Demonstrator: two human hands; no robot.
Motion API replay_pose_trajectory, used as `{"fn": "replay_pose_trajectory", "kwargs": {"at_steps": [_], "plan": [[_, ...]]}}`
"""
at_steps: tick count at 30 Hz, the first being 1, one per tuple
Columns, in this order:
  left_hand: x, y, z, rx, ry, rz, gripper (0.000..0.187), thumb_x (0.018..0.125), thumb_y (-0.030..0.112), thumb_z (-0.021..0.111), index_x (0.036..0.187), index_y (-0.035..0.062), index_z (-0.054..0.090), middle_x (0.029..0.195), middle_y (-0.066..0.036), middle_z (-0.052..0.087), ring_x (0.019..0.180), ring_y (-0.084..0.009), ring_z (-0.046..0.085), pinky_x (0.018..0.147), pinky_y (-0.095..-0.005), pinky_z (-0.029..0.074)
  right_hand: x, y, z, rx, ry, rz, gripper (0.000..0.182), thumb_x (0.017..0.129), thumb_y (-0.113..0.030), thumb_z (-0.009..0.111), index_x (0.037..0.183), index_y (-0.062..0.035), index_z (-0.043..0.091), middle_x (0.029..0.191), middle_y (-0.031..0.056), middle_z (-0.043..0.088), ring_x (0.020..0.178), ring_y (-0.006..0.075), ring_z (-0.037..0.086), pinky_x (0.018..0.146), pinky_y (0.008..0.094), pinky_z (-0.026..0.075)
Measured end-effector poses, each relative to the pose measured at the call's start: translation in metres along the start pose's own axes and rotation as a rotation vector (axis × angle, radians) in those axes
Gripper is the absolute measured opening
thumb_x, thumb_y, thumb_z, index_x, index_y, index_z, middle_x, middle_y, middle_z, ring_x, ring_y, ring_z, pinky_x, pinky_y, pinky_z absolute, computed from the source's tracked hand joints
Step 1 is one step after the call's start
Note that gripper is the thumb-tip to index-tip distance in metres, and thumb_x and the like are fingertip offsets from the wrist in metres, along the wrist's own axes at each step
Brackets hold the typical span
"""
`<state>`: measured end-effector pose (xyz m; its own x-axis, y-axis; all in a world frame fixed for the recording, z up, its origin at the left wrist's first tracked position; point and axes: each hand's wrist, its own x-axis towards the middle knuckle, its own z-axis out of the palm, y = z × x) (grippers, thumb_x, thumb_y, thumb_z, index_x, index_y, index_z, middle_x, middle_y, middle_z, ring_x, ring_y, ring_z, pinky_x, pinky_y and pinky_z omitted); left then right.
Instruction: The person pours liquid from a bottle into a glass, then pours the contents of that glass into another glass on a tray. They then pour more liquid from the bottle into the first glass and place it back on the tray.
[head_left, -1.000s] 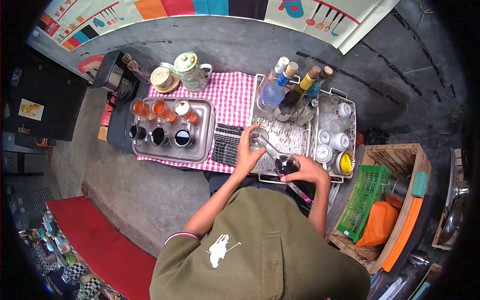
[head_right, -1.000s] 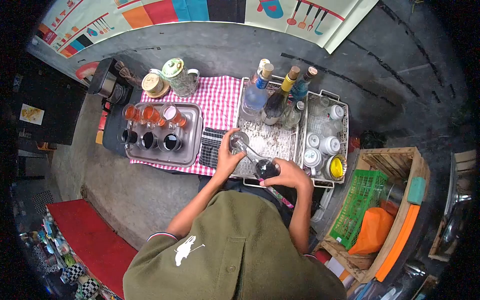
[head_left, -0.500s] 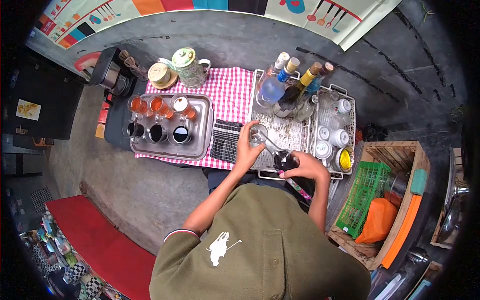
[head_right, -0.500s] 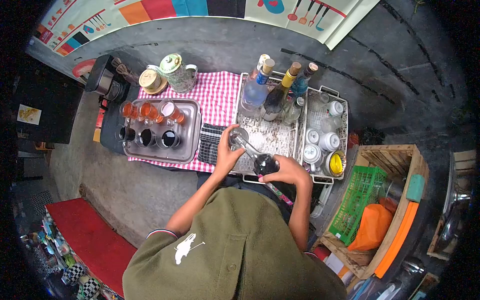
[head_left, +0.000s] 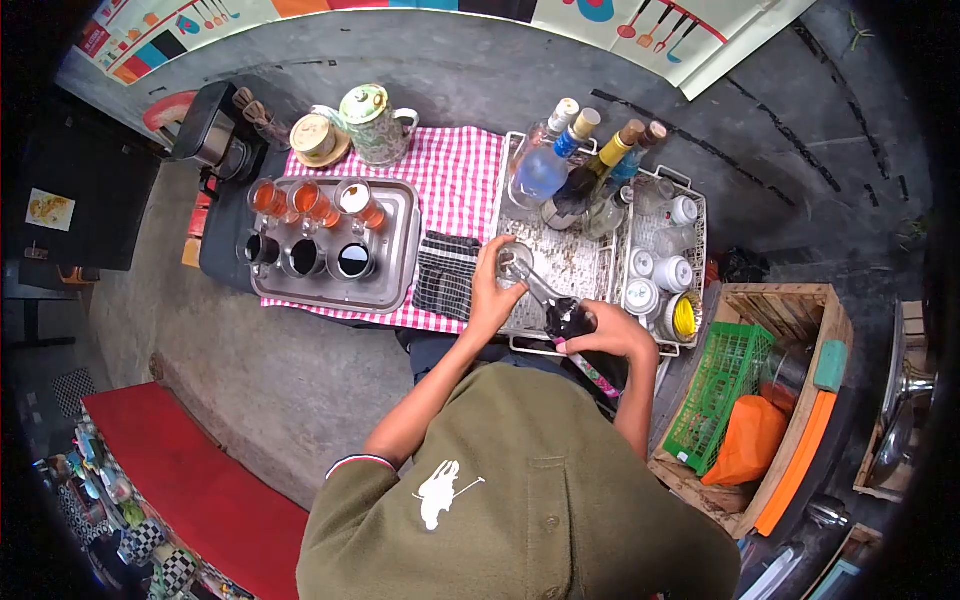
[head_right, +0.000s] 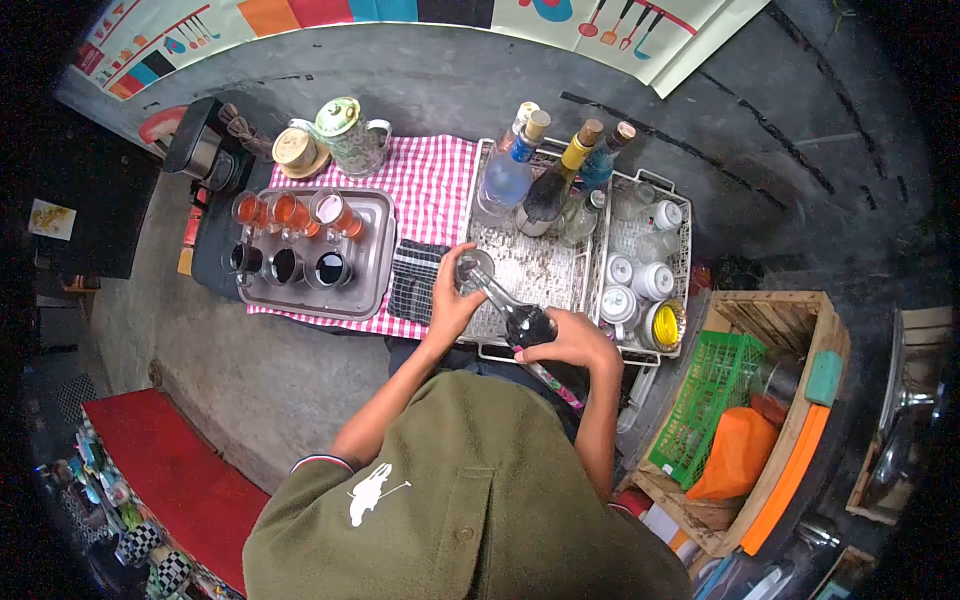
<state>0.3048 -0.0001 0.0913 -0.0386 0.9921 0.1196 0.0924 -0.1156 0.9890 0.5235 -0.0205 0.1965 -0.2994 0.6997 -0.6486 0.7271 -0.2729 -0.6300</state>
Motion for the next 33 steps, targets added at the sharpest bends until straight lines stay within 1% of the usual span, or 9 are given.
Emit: {"fn": "replay_pose_trajectory", "kwargs": {"at_steps": [3, 8, 12, 15, 22, 25, 28, 31, 33], "plan": [[-0.001, -0.001, 0.001, -0.014, 0.003, -0.005, 0.070, 0.066, -0.001, 0.069, 0.134, 0.0040, 0.051, 0.127, -0.014, 0.054, 0.121, -0.0268, 0.054, 0.104, -0.0365, 0.042, 0.000, 0.000, -0.001, -0.028, 0.001, 0.002, 0.073, 0.061, -0.047, 0.088, 0.112, 0.0011, 0.067, 0.101, 0.0163, 0.073, 0.092, 0.0242, 0.069, 0.084, 0.0355, 0.051], [-0.001, -0.002, 0.004, 0.010, 0.015, 0.003, 0.069, 0.067, -0.002, 0.068, 0.133, 0.0039, 0.051, 0.127, -0.013, 0.054, 0.119, -0.0265, 0.055, 0.103, -0.0363, 0.043, 0.003, 0.008, -0.001, 0.010, -0.013, 0.002, 0.069, 0.062, -0.046, 0.087, 0.109, 0.0001, 0.068, 0.098, 0.0146, 0.073, 0.089, 0.0235, 0.068, 0.082, 0.0348, 0.051], [0.001, 0.000, 0.006, 0.005, 0.011, 0.002, 0.068, 0.067, -0.003, 0.068, 0.133, 0.0036, 0.051, 0.126, -0.013, 0.054, 0.118, -0.0261, 0.055, 0.102, -0.0360, 0.044, 0.000, 0.003, -0.004, 0.026, -0.020, -0.001, 0.068, 0.062, -0.047, 0.087, 0.109, -0.0005, 0.068, 0.096, 0.0140, 0.073, 0.088, 0.0228, 0.068, 0.081, 0.0344, 0.051], [0.002, -0.002, 0.008, 0.004, 0.001, 0.016, 0.068, 0.067, -0.003, 0.067, 0.133, 0.0036, 0.051, 0.126, -0.013, 0.054, 0.118, -0.0260, 0.055, 0.101, -0.0359, 0.044, -0.001, 0.000, -0.008, -0.038, -0.022, 0.019, 0.067, 0.063, -0.045, 0.088, 0.108, -0.0005, 0.068, 0.096, 0.0128, 0.072, 0.087, 0.0215, 0.067, 0.081, 0.0339, 0.051], [0.001, -0.004, 0.008, 0.042, 0.006, 0.042, 0.067, 0.068, -0.003, 0.067, 0.133, 0.0037, 0.050, 0.127, -0.013, 0.054, 0.119, -0.0262, 0.055, 0.101, -0.0366, 0.044, -0.001, -0.002, -0.010, 0.025, -0.071, 0.029, 0.063, 0.064, -0.041, 0.088, 0.107, 0.0007, 0.069, 0.097, 0.0110, 0.073, 0.088, 0.0189, 0.065, 0.082, 0.0327, 0.050], [0.001, -0.003, 0.009, -0.032, 0.025, 0.016, 0.064, 0.067, -0.003, 0.067, 0.129, 0.0025, 0.052, 0.126, -0.016, 0.055, 0.119, -0.0317, 0.054, 0.102, -0.0383, 0.043, 0.001, 0.001, -0.009, 0.035, -0.082, 0.007, 0.062, 0.065, -0.040, 0.088, 0.107, 0.0006, 0.069, 0.095, 0.0106, 0.073, 0.087, 0.0182, 0.065, 0.082, 0.0324, 0.050], [0.000, -0.002, 0.008, -0.022, 0.029, 0.020, 0.065, 0.066, -0.003, 0.067, 0.129, 0.0023, 0.052, 0.126, -0.016, 0.055, 0.120, -0.0320, 0.054, 0.103, -0.0383, 0.043, -0.001, -0.005, -0.009, 0.027, -0.074, -0.017, 0.060, 0.066, -0.039, 0.087, 0.107, -0.0001, 0.069, 0.093, 0.0098, 0.073, 0.086, 0.0176, 0.065, 0.082, 0.0323, 0.050], [-0.001, -0.006, 0.005, -0.006, 0.016, 0.033, 0.068, 0.068, -0.002, 0.069, 0.134, 0.0043, 0.051, 0.128, -0.013, 0.053, 0.119, -0.0257, 0.055, 0.100, -0.0371, 0.045, -0.003, -0.008, -0.006, 0.030, -0.062, -0.039, 0.057, 0.066, -0.038, 0.087, 0.105, -0.0008, 0.070, 0.092, 0.0091, 0.073, 0.085, 0.0170, 0.065, 0.081, 0.0323, 0.050], [-0.001, -0.008, 0.004, -0.009, 0.014, 0.024, 0.068, 0.068, -0.002, 0.069, 0.133, 0.0043, 0.051, 0.128, -0.013, 0.053, 0.119, -0.0258, 0.054, 0.101, -0.0372, 0.044, -0.002, -0.009, -0.005, 0.025, -0.075, -0.027, 0.055, 0.067, -0.037, 0.087, 0.105, -0.0011, 0.070, 0.092, 0.0086, 0.073, 0.084, 0.0166, 0.064, 0.080, 0.0323, 0.050]]}}
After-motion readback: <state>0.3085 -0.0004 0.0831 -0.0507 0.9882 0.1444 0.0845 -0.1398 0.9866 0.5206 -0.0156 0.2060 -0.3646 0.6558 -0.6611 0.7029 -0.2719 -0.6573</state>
